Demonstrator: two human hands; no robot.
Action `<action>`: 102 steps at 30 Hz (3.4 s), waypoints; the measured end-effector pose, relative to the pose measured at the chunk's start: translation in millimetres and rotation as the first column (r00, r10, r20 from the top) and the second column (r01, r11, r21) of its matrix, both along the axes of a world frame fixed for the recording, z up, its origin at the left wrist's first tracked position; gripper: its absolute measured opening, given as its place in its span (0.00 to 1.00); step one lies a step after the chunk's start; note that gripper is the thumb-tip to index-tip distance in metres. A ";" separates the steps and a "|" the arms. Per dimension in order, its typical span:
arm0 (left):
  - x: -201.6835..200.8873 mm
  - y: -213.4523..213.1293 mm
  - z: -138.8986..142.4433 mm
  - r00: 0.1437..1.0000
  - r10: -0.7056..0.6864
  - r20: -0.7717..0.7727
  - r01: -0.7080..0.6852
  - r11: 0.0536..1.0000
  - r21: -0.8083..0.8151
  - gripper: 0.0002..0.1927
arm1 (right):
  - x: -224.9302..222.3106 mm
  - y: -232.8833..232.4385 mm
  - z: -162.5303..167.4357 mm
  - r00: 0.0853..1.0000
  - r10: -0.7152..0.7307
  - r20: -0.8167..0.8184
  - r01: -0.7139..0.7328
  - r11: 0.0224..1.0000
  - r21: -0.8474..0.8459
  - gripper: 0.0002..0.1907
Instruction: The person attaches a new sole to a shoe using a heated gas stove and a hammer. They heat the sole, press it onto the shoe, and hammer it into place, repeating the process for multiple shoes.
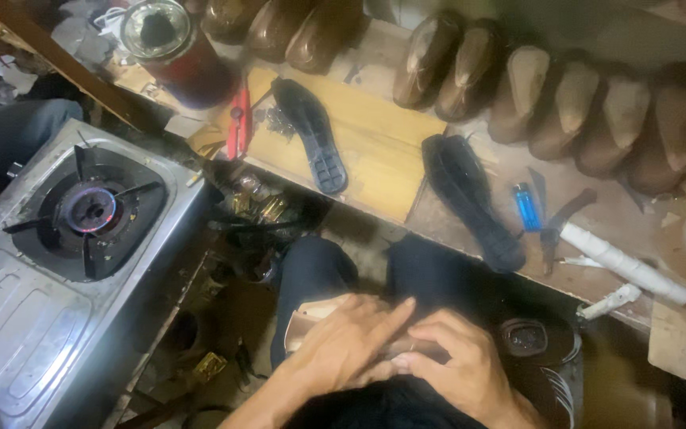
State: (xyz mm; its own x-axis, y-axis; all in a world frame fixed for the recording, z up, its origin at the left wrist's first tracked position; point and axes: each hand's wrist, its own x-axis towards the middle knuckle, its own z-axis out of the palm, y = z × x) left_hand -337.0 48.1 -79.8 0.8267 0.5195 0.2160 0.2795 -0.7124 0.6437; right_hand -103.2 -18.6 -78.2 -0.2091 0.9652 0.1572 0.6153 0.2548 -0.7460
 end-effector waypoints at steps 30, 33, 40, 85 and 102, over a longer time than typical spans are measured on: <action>-4.5 7.6 54.5 0.881 0.442 0.172 -0.418 0.895 -0.159 0.29 | 26.6 -38.0 -66.4 0.924 -0.181 -0.336 0.051 0.931 -0.361 0.44; -6.4 5.4 52.3 0.893 0.372 0.253 -0.286 0.904 -0.319 0.39 | 23.7 -35.3 -61.8 0.796 -0.249 -0.551 -0.071 0.866 -0.494 0.42; 0.6 -10.2 31.8 0.646 0.439 0.624 0.425 0.472 -0.773 0.38 | 13.4 -29.4 -58.9 0.453 -0.439 -0.776 -0.383 0.690 -0.614 0.36; 67.5 -7.2 -116.6 0.602 0.797 0.050 0.052 0.023 -0.998 0.22 | 64.2 -48.0 -35.6 0.681 -0.527 -0.509 0.117 0.764 -0.634 0.23; 63.8 62.7 -100.8 0.754 0.642 -0.136 -0.417 0.309 -0.855 0.35 | 17.3 54.7 -67.3 0.656 -0.720 -0.225 0.253 0.491 -0.834 0.17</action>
State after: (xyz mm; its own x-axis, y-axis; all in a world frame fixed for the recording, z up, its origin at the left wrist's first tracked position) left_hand -273.2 110.8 -180.6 0.2977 0.8428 -0.4485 0.1814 0.4113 0.8933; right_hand -85.9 36.2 -145.6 0.2189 0.7014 -0.6783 -0.0619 -0.6838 -0.7270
